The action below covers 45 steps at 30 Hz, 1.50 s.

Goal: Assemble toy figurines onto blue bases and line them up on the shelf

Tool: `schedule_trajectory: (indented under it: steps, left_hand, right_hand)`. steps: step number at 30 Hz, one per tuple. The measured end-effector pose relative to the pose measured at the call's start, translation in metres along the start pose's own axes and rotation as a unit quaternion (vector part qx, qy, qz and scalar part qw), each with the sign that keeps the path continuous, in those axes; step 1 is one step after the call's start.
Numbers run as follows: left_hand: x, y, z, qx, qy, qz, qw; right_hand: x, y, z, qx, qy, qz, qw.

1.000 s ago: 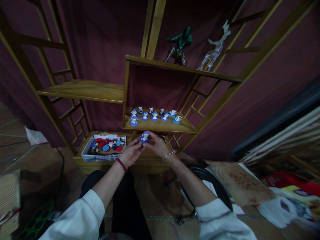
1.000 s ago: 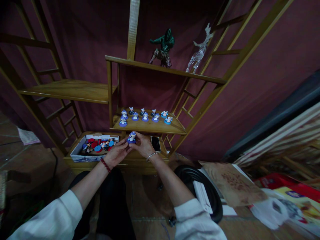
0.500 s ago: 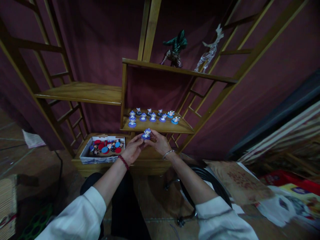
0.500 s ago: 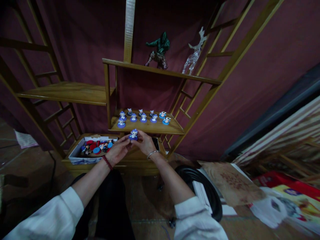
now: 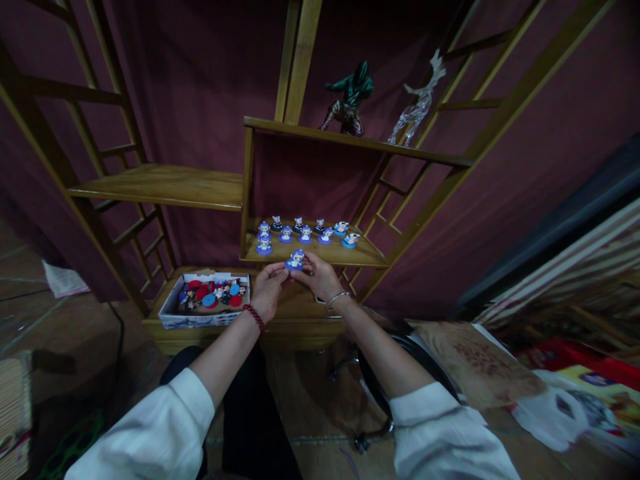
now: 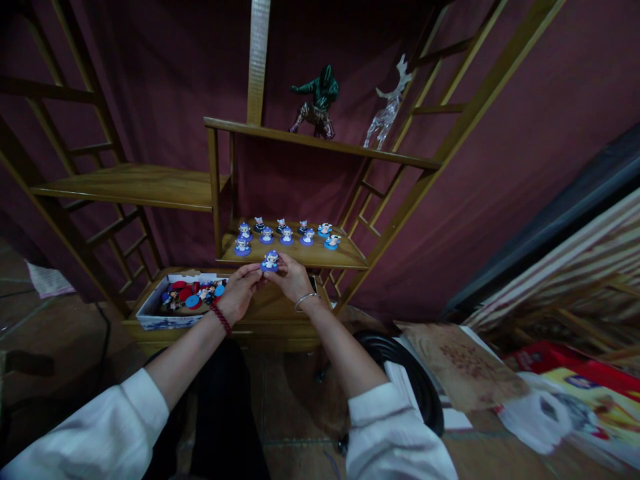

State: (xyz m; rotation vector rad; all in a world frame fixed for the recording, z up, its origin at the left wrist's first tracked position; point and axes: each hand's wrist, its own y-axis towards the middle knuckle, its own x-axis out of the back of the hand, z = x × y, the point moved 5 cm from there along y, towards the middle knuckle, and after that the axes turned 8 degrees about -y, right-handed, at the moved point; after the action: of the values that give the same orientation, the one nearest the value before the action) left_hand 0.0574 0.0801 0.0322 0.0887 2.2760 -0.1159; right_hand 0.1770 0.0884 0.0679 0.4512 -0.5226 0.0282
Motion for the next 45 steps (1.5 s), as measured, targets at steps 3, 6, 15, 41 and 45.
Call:
schedule_trajectory:
  steps: [3,6,15,41,45]
  left_hand:
    - [-0.004,0.000,-0.003,-0.013,0.033,-0.009,0.999]
    - [-0.008,0.000,-0.004,-0.025,0.070,0.001,0.997]
    - [-0.012,0.003,-0.007,-0.082,0.220,0.012,0.972]
    - [-0.006,0.021,0.002,-0.020,0.250,0.053,0.967]
    - [-0.006,0.023,0.002,-0.014,0.249,0.052,0.967]
  right_hand:
    - [0.001,0.006,-0.001,-0.006,0.016,-0.005,1.000]
    - [0.001,0.012,-0.005,-0.010,0.020,-0.005,1.000]
    - [0.002,0.026,-0.017,-0.017,0.003,0.001,1.000]
    - [-0.004,0.055,-0.034,-0.023,-0.074,-0.020,0.997]
    - [-0.006,0.057,-0.035,-0.030,-0.064,-0.014,0.997]
